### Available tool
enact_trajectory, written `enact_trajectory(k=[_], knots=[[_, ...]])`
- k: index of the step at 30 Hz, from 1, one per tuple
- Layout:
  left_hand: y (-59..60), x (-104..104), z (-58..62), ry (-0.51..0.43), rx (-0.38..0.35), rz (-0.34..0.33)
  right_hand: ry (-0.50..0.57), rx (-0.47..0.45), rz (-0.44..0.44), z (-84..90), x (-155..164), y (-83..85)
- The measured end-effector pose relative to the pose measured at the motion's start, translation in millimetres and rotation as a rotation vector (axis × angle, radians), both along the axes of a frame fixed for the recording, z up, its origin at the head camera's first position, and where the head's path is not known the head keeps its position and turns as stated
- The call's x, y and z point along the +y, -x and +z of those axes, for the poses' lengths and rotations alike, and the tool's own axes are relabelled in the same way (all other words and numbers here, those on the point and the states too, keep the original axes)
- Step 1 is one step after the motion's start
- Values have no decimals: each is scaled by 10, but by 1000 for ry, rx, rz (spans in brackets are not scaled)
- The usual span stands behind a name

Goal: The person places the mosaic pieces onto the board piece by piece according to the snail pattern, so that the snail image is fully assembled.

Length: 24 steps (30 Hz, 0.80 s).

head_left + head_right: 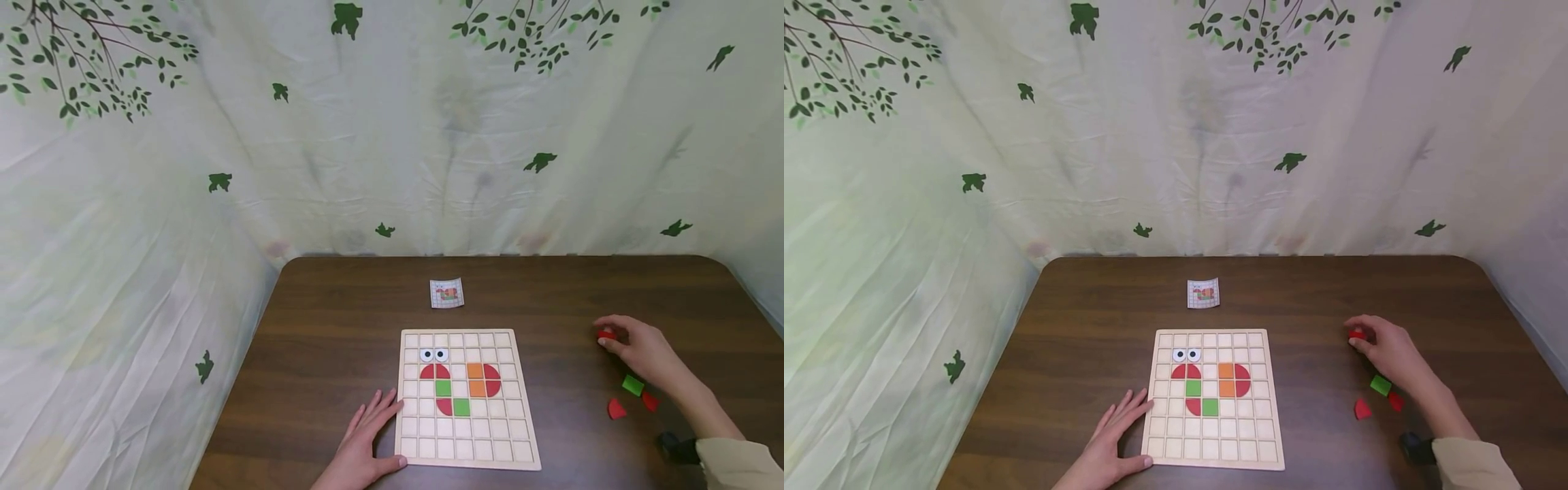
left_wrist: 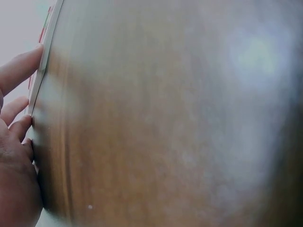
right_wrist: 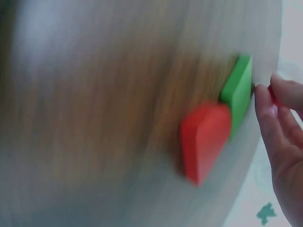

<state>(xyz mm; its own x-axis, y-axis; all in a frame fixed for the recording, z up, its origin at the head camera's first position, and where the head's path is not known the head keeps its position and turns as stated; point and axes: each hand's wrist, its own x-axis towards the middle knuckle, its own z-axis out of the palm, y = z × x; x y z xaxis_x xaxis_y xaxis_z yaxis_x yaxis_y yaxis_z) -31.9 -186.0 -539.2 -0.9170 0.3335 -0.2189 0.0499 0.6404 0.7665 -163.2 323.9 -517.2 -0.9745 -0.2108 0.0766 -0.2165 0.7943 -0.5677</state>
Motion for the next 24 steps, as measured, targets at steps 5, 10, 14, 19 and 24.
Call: enact_trajectory(k=[5,10,14,19,24], knots=[[-5,-3,-6,-12,6,0,31,37,16,22,-176,-23],[-18,-4,-14,-28,19,-2,43,31,11,36,-374,-23],[-24,-3,-17,-36,8,1,64,15,0,21,-553,-39],[-27,-8,-14,-37,8,3,103,23,7,0,-779,-85],[-32,-8,-13,-31,24,0,168,4,9,23,-986,-113]])
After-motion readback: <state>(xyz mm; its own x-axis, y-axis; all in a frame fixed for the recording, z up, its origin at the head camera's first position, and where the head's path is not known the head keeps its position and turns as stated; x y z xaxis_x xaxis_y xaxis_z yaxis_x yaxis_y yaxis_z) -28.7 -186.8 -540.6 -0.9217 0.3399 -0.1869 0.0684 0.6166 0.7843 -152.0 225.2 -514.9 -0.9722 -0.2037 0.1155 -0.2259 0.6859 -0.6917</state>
